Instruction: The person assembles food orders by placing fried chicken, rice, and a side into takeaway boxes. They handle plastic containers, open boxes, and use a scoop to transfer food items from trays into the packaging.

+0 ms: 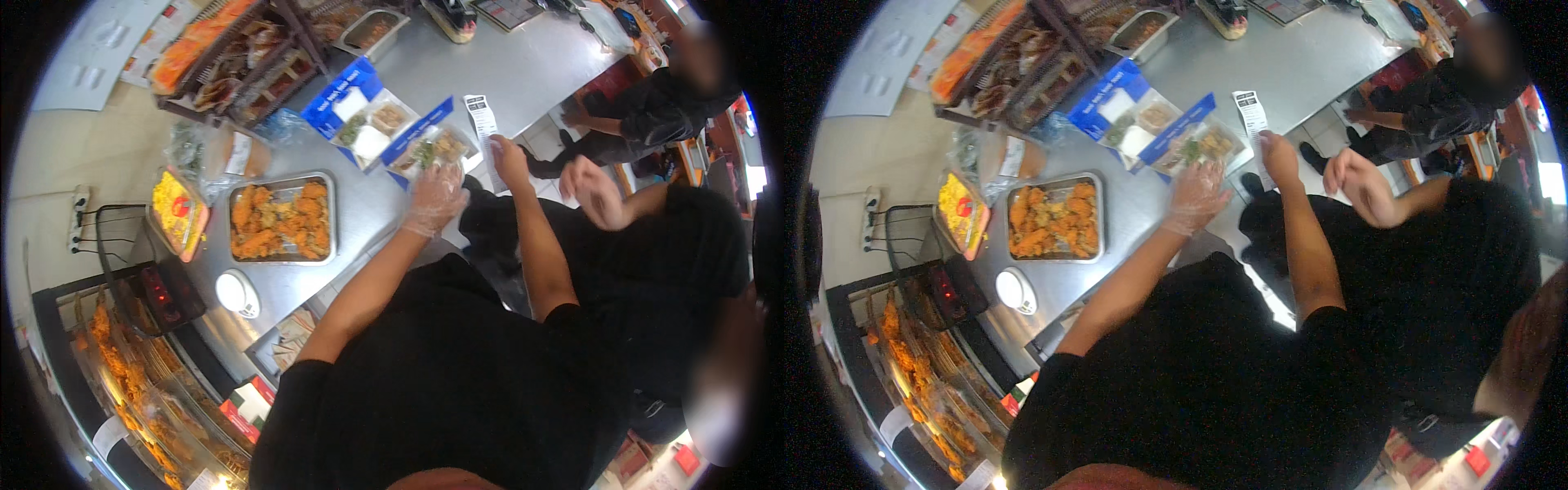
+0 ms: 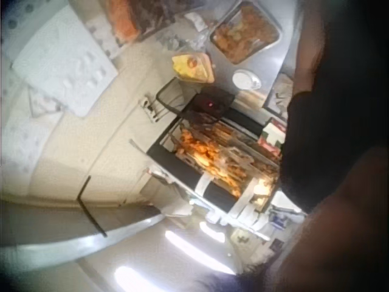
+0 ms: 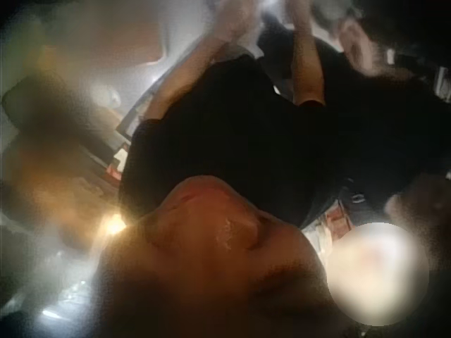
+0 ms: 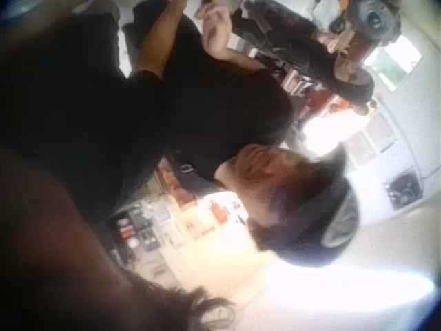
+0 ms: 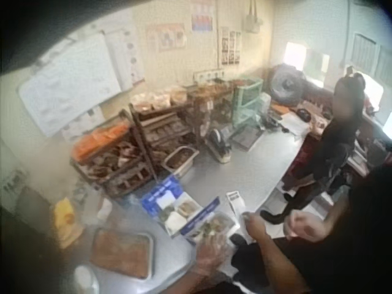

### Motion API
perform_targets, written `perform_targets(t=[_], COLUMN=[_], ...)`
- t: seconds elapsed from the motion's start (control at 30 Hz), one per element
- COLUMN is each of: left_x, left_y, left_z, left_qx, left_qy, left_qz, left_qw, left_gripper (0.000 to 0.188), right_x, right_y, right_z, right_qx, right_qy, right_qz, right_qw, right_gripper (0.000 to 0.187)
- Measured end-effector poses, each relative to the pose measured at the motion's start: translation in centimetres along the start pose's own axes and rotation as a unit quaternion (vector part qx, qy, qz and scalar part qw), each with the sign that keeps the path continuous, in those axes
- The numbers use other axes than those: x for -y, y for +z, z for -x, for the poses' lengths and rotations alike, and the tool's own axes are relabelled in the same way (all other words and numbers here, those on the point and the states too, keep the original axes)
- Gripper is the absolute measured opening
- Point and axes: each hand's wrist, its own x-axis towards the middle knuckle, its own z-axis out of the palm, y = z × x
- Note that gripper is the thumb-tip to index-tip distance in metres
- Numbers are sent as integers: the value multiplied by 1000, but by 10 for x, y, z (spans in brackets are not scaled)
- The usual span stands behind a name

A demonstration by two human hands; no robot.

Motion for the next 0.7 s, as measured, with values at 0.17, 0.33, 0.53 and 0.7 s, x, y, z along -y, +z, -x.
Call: perform_targets(t=[0.17,0.33,0.53,0.7], left_x=[34,57,52,52], left_y=[76,48,47,29], left_z=[-16,-22,-62,-52], left_qx=[-63,-160,-84,-109], left_qy=[47,58,101,45], left_qz=[-130,-141,-115,-37], left_qw=[988,975,985,992], left_gripper=[31,20,17,22], right_x=[-21,4,52,36], right_y=[-4,19,18,33], right_z=[20,27,22,64], right_qx=[20,26,-1,-122], right_qy=[10,102,175,113], right_qz=[-85,-143,-30,-111], right_qw=[996,984,984,980], right_gripper=[36,65,70,66])
